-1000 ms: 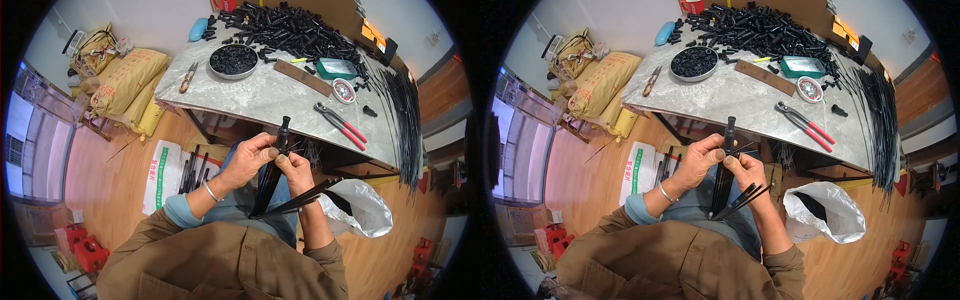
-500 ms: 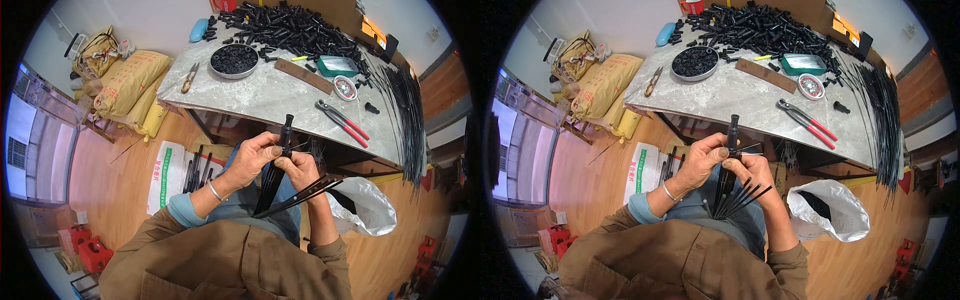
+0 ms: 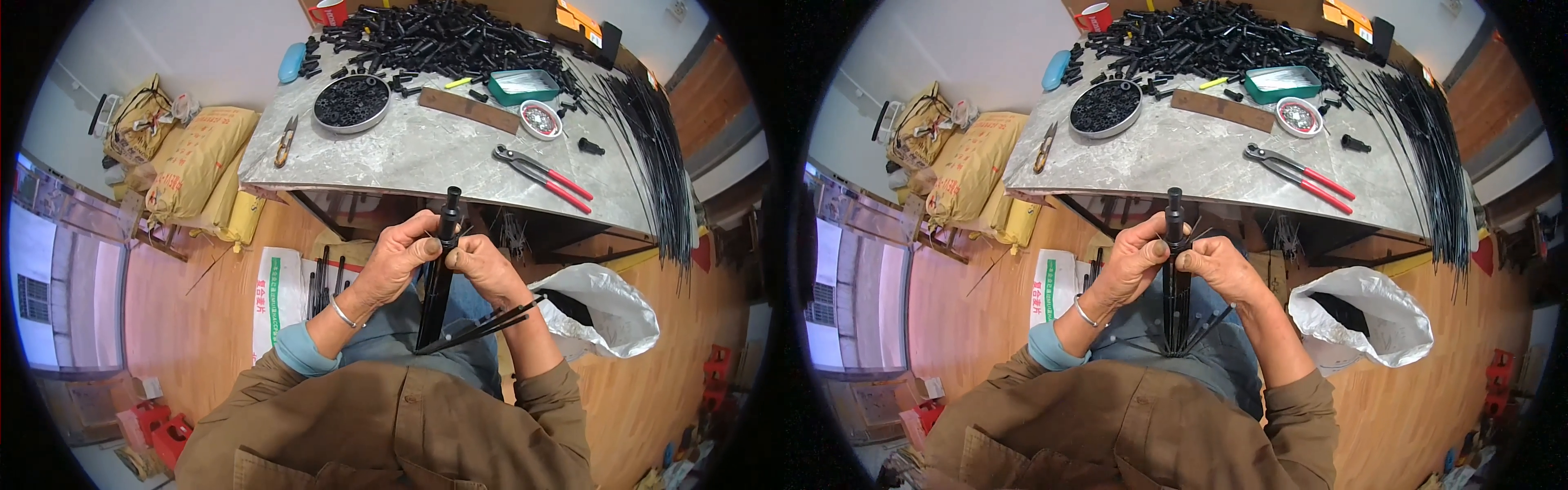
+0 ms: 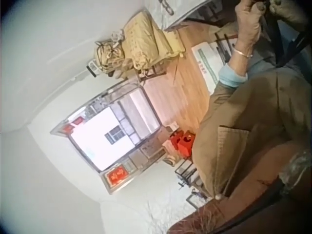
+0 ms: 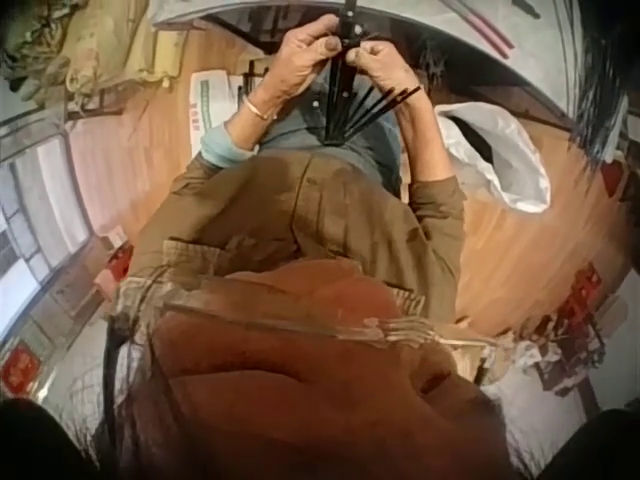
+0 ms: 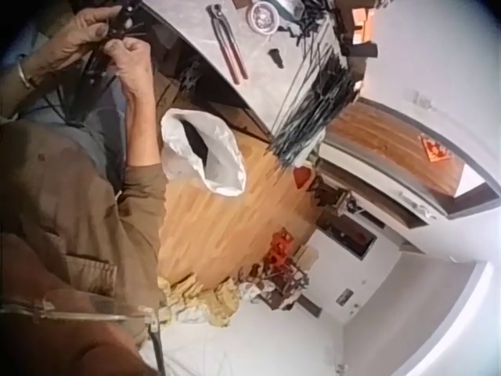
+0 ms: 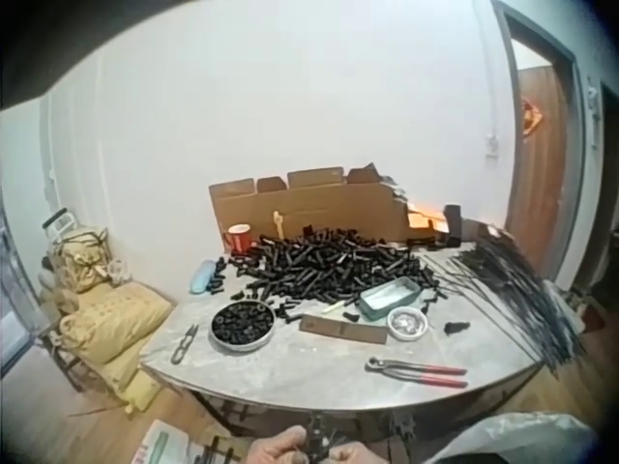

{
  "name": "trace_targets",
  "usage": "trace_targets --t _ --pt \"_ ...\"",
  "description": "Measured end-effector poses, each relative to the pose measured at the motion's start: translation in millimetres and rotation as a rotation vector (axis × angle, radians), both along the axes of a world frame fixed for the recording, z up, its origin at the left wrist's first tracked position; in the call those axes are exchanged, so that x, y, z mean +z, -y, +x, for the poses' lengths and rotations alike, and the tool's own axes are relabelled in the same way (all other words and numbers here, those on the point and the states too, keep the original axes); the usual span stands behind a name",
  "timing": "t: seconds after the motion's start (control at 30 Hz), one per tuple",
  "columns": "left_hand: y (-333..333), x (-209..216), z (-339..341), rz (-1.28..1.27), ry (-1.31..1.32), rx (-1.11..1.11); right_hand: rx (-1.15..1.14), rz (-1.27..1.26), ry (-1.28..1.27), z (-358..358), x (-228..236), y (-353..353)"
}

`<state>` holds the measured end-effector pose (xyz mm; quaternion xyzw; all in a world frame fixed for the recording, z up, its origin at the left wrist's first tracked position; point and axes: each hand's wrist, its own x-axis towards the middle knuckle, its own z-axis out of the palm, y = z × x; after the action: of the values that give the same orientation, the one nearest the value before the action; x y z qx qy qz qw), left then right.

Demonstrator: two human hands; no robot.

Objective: Assembling black plastic rods with connectors and using pliers to secure components.

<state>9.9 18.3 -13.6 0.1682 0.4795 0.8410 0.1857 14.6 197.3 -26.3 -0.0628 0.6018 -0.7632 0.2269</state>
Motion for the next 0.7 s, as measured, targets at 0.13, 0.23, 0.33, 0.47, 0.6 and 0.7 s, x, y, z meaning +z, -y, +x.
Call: trace_targets --t 0.13,0.23,0.33,0.47,0.6,0.7 --pt "0.0 -7.0 0.8 0.076 0.099 0.002 -0.095 0.009 0.041 7.4 1.1 5.2" --pt "1.7 -13.3 -1.1 0.103 0.148 -0.004 -0.092 0.031 0.048 8.6 -0.8 3.7" --pt "-0.2 -17.4 -2.1 0.131 0.178 0.029 -0.174 0.054 0.025 8.1 -1.3 15.7" --pt "-4.1 -21.8 -3.4 0.122 0.179 0.097 -0.253 0.088 -0.025 7.2 -3.5 22.1" --pt "-3.4 -19.4 -2.1 0.124 0.196 0.121 -0.273 0.173 -0.105 9.1 3.0 23.4" --pt "-3.5 -15.5 -0.3 0.124 0.215 0.121 -0.279 0.257 -0.139 12.4 17.6 23.3"
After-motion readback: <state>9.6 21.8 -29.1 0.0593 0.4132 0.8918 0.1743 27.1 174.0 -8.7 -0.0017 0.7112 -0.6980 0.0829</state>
